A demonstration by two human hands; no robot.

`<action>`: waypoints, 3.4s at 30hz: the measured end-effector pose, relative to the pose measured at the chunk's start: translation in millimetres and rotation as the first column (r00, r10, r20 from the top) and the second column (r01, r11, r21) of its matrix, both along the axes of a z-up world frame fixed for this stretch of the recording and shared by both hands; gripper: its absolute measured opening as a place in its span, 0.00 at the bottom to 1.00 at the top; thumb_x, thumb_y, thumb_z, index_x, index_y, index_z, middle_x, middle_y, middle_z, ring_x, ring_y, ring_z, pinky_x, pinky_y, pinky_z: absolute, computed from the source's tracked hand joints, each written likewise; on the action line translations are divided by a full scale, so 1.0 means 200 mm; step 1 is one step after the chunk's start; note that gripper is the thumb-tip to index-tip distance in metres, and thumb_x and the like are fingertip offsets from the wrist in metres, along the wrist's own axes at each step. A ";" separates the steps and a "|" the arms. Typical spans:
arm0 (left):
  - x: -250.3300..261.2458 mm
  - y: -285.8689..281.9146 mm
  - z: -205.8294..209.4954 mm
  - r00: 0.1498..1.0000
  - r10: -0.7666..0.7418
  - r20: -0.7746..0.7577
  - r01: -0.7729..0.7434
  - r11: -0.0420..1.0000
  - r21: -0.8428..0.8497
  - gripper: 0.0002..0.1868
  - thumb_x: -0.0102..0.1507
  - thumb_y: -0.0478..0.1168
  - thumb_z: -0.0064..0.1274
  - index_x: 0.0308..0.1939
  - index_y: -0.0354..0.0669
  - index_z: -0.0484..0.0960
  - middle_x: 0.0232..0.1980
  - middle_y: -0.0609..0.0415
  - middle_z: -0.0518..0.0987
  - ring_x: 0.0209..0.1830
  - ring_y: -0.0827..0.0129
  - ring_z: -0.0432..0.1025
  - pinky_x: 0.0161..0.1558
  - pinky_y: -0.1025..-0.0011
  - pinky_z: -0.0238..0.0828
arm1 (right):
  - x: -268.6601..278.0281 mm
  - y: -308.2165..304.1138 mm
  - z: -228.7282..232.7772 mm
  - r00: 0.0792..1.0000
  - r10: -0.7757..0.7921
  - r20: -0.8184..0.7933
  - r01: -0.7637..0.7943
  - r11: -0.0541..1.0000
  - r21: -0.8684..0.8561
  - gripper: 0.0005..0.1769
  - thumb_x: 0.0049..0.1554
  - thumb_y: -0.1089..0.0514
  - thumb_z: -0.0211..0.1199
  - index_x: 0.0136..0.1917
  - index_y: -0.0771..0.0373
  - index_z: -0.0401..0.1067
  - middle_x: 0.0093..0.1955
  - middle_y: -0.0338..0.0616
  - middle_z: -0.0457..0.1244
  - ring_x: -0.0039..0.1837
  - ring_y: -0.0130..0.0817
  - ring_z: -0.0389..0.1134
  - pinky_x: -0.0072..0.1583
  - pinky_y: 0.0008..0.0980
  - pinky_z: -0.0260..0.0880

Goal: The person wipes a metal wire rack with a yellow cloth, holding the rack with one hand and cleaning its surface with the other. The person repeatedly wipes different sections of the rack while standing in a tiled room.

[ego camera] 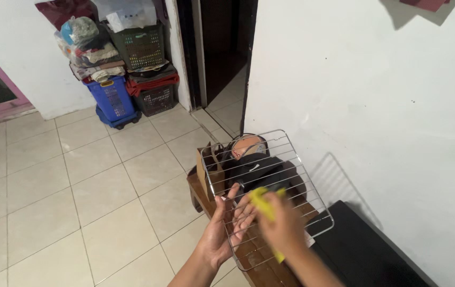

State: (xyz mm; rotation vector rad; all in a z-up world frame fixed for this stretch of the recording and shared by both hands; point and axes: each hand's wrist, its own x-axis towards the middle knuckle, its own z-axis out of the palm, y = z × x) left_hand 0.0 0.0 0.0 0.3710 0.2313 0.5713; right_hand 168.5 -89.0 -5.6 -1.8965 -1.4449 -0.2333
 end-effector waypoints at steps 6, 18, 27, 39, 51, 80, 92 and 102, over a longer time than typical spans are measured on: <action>0.05 -0.12 0.07 0.997 0.041 -0.059 -0.047 0.993 -0.112 0.38 0.63 0.64 0.34 0.76 0.60 0.61 0.71 0.47 0.73 0.65 0.62 0.74 0.57 0.72 0.78 | 0.17 -0.12 0.19 0.944 -0.270 -0.192 0.228 0.949 -0.217 0.21 0.58 0.45 0.63 0.59 0.58 0.66 0.46 0.49 0.67 0.37 0.40 0.72 0.37 0.39 0.74; 0.16 -0.17 0.10 0.998 0.060 -0.002 -0.060 0.998 0.009 0.39 0.64 0.66 0.33 0.77 0.58 0.58 0.71 0.48 0.71 0.67 0.63 0.71 0.64 0.69 0.73 | 0.31 -0.17 0.22 0.948 -0.245 -0.203 0.208 0.960 -0.187 0.20 0.57 0.48 0.65 0.59 0.58 0.68 0.49 0.46 0.67 0.41 0.41 0.72 0.39 0.41 0.74; 0.23 -0.19 0.07 0.987 -0.015 0.159 -0.003 0.993 0.116 0.39 0.66 0.67 0.32 0.77 0.57 0.53 0.71 0.48 0.69 0.69 0.59 0.64 0.65 0.63 0.71 | -0.11 -0.22 0.23 0.973 0.220 -0.070 -0.223 0.973 -0.051 0.20 0.51 0.51 0.68 0.56 0.54 0.70 0.45 0.47 0.66 0.41 0.41 0.72 0.40 0.42 0.73; 0.04 -0.15 0.09 0.998 0.009 0.068 -0.019 0.990 0.140 0.40 0.65 0.66 0.33 0.78 0.57 0.54 0.77 0.44 0.64 0.74 0.59 0.63 0.69 0.67 0.67 | 0.20 -0.13 0.22 0.971 -0.233 -0.046 0.230 0.971 -0.067 0.20 0.60 0.48 0.64 0.59 0.60 0.65 0.43 0.49 0.65 0.34 0.40 0.70 0.32 0.36 0.69; -0.14 -0.08 0.08 1.000 -0.011 -0.018 0.014 0.991 0.130 0.40 0.65 0.66 0.33 0.78 0.56 0.55 0.76 0.44 0.66 0.74 0.59 0.65 0.68 0.67 0.69 | 0.16 -0.11 0.20 0.922 -0.355 -0.151 0.341 0.933 -0.114 0.20 0.60 0.48 0.65 0.60 0.60 0.67 0.47 0.51 0.65 0.39 0.44 0.69 0.39 0.42 0.71; -0.27 0.22 0.03 0.899 -0.007 -0.437 0.096 0.979 0.182 0.31 0.70 0.55 0.35 0.74 0.45 0.66 0.55 0.47 0.80 0.47 0.69 0.79 0.46 0.71 0.80 | 0.28 -0.13 0.48 -0.085 0.040 -0.996 -0.158 0.986 0.053 0.41 0.53 0.34 0.53 0.68 0.66 0.65 0.52 0.63 0.71 0.47 0.50 0.75 0.46 0.41 0.78; 0.04 -0.24 0.10 0.524 0.504 -0.687 0.565 0.398 0.723 0.65 0.57 0.59 0.69 0.79 0.40 0.36 0.81 0.32 0.35 0.84 0.41 0.30 0.77 0.48 0.37 | 0.05 -0.09 0.53 0.079 -0.129 -0.988 0.191 0.975 -0.112 0.23 0.56 0.56 0.61 0.64 0.62 0.65 0.51 0.54 0.70 0.45 0.41 0.74 0.45 0.38 0.78; 0.22 -0.48 0.14 0.657 0.449 -0.606 0.344 0.538 0.770 0.54 0.57 0.23 0.46 0.83 0.61 0.46 0.63 0.28 0.67 0.65 0.40 0.63 0.65 0.54 0.66 | -0.08 -0.14 0.42 0.456 0.096 -0.885 0.177 0.964 0.196 0.22 0.56 0.60 0.68 0.60 0.68 0.65 0.50 0.49 0.68 0.47 0.30 0.70 0.46 0.30 0.74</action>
